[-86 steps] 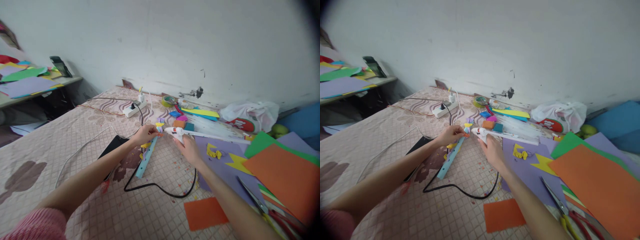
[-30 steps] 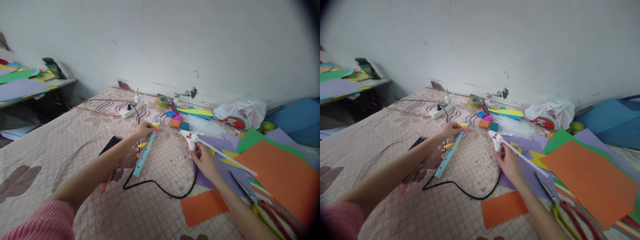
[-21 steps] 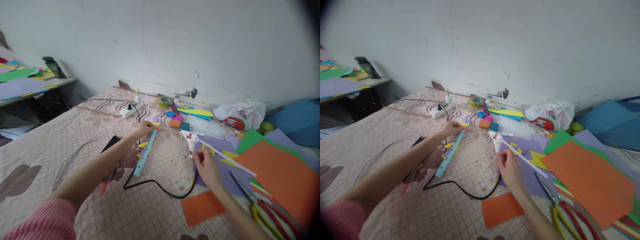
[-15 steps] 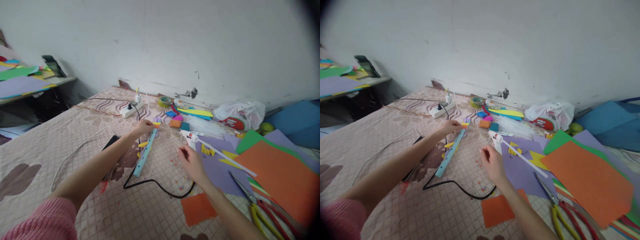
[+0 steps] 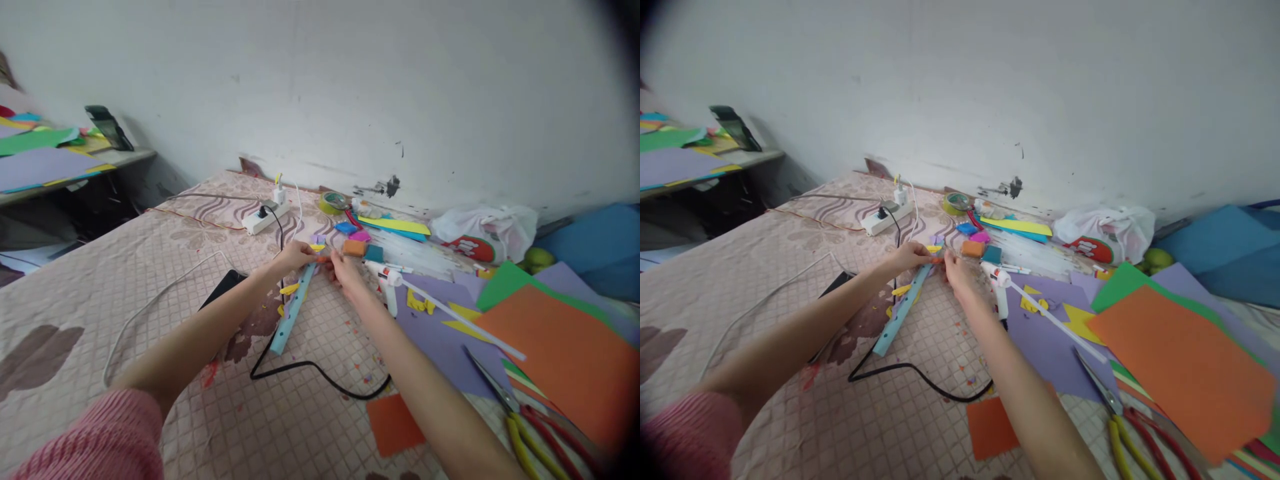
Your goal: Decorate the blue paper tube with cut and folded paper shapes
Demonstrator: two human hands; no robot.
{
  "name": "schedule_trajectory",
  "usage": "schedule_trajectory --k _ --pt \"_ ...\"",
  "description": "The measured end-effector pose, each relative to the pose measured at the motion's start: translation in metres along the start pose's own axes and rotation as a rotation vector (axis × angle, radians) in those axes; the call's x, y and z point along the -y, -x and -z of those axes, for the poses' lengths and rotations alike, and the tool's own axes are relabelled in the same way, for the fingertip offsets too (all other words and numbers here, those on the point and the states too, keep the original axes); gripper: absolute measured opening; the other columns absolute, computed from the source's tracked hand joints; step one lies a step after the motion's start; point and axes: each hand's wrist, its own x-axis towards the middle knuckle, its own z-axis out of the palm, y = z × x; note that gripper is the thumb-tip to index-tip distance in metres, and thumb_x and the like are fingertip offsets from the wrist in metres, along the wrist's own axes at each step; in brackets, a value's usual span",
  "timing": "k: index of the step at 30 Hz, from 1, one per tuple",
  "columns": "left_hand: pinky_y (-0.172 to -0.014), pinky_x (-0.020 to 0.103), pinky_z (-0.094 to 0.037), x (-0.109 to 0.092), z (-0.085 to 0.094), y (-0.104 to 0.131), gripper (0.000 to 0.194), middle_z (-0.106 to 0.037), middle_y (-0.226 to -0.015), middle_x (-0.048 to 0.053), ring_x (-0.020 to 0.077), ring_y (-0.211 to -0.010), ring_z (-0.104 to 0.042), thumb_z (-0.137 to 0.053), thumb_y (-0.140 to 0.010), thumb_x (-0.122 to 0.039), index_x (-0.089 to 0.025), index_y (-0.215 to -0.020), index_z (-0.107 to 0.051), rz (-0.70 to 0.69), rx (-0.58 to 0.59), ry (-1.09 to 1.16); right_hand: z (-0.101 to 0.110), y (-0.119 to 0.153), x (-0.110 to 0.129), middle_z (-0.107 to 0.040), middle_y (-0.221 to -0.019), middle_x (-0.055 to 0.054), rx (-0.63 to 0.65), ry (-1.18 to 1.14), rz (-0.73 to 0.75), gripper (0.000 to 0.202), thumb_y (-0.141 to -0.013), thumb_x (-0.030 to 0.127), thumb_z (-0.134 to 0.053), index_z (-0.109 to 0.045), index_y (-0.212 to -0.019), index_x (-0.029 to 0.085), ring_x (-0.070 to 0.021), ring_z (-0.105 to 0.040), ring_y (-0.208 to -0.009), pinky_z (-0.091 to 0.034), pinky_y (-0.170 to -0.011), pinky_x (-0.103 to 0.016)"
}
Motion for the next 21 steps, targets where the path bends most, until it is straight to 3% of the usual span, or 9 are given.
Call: schedule_trajectory --k 8,13,21 --pt "-0.047 0.020 -0.034 -0.0024 -0.0037 -0.0021 0.015 -0.059 -0.054 -0.002 0.0067 -0.046 -0.045 -0.072 -0.063 -0.027 -0.013 -0.064 -0.066 -0.005 -0.040 -0.065 -0.0038 -0.0074 0.0051 -0.042 -0.047 0.004 0.061 -0.067 -0.152 0.036 -0.082 0.050 -0.046 -0.058 -0.066 0.020 -0.0122 -0.039 -0.042 -0.027 -0.041 -0.024" --pt "-0.048 0.020 -0.035 -0.0048 -0.0038 0.0004 0.015 -0.061 -0.057 -0.001 0.0075 -0.048 -0.047 -0.072 -0.064 -0.028 -0.013 -0.065 -0.067 -0.013 -0.062 -0.096 -0.0040 -0.0072 0.0061 -0.043 -0.047 0.005 0.058 -0.089 -0.177 0.029 -0.080 0.042 -0.050 -0.058 -0.066 0.018 -0.0112 -0.039 -0.043 -0.028 -0.042 -0.023" --pt "-0.050 0.020 -0.036 -0.0060 -0.0062 0.0021 0.008 -0.061 -0.057 0.000 0.0084 -0.051 -0.050 -0.069 -0.065 -0.021 -0.013 -0.065 -0.067 -0.043 -0.092 -0.128 -0.0052 -0.0079 0.0048 -0.046 -0.046 0.005 0.048 -0.106 -0.177 0.026 -0.075 0.043 -0.057 -0.060 -0.069 0.018 -0.0118 -0.042 -0.044 -0.030 -0.043 -0.023"
